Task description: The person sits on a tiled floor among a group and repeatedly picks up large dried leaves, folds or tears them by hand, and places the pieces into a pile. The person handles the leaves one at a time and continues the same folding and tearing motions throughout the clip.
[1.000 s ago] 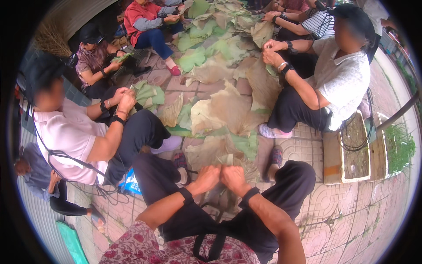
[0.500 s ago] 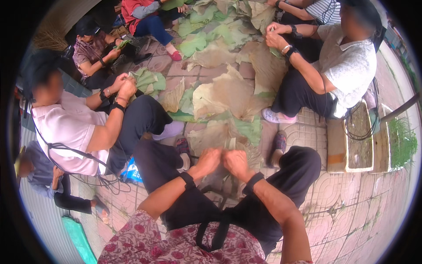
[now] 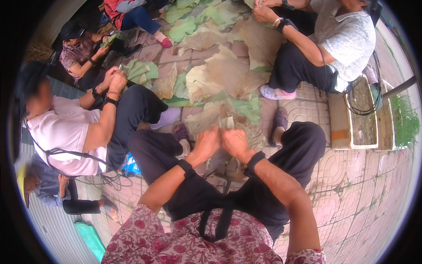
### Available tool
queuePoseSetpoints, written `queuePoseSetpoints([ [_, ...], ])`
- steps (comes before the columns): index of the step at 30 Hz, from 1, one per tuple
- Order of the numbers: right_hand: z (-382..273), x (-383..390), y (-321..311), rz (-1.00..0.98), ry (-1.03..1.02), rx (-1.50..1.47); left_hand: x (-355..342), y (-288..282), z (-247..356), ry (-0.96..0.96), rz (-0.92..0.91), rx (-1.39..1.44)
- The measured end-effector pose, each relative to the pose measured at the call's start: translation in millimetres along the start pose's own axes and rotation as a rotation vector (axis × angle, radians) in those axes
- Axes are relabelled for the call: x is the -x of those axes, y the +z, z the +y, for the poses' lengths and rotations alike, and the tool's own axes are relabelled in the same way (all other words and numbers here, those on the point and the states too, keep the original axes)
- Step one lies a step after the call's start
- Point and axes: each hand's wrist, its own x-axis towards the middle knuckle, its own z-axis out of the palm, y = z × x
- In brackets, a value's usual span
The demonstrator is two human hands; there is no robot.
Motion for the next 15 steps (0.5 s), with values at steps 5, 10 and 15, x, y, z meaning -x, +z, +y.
queuePoseSetpoints([
  [5, -3.3, -0.3, -2.2, -0.037, 0.006, 0.036, 1.2, 8.7, -14.3, 0.092, 0.003, -0.012],
  [10, 8.4, -1.9, -2.5, -0.036, 0.038, -0.02, -3.0, 1.0, -15.3, 0.062, 0.023, 0.044],
  [15, -3.4, -0.4, -13.1, -0.04, 0.062, -0.003, -0.3, -3.5, -5.8, 0.024, -0.037, -0.054],
])
